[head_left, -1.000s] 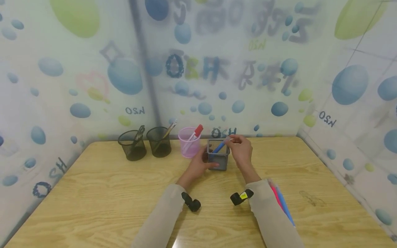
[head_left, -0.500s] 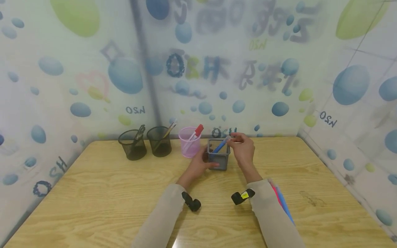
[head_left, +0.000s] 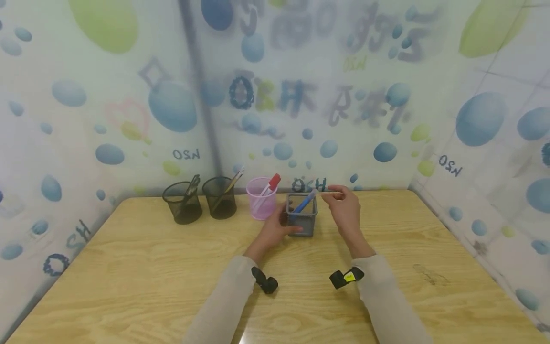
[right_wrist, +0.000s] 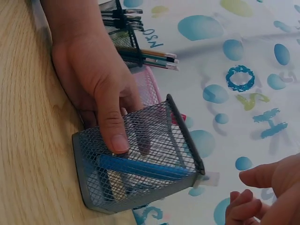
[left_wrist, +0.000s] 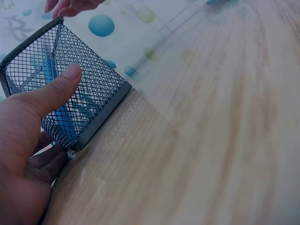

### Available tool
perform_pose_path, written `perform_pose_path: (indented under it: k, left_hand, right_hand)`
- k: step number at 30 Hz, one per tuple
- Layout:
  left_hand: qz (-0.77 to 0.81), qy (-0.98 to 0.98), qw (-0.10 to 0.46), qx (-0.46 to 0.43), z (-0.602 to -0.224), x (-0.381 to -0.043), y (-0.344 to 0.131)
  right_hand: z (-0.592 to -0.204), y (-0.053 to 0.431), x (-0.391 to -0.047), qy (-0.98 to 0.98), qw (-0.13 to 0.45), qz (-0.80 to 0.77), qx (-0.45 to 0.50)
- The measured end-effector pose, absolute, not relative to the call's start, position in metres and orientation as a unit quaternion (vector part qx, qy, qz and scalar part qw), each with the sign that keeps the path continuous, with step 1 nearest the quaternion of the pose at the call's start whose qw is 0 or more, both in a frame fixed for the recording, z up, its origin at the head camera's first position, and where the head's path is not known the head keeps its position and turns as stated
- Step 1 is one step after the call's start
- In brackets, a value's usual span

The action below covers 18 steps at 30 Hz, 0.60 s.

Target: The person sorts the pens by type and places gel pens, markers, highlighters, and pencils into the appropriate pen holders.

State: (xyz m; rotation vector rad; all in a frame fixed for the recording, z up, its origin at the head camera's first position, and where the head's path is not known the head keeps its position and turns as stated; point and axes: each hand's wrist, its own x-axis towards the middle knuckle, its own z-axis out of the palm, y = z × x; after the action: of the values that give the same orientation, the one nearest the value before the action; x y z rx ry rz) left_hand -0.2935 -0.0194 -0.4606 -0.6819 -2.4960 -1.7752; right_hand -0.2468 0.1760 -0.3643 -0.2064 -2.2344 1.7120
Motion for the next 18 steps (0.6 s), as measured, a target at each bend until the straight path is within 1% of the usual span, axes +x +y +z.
perform_pose_path:
  k: [6, 13, 18]
  left_hand:
    - [-0.577, -0.788, -0.004, -0.216, -0.459, -0.293, -0.019]
    - [-0.591, -0.776, -0.010, -0.221, -0.459, -0.294, -0.018]
    - [-0.587, -0.780, -0.011, -0.218, -0.456, -0.291, -0.019]
  right_hand:
    - [-0.358, 0.188, -0.226, -0.813, 0.141, 0.562, -0.064]
    - [-0.355, 0.211, -0.201, -0.856, 0.124, 0.502, -0.003]
    - [-0.360, 0.227, -0.183, -0.883, 0.113, 0.454, 0.020]
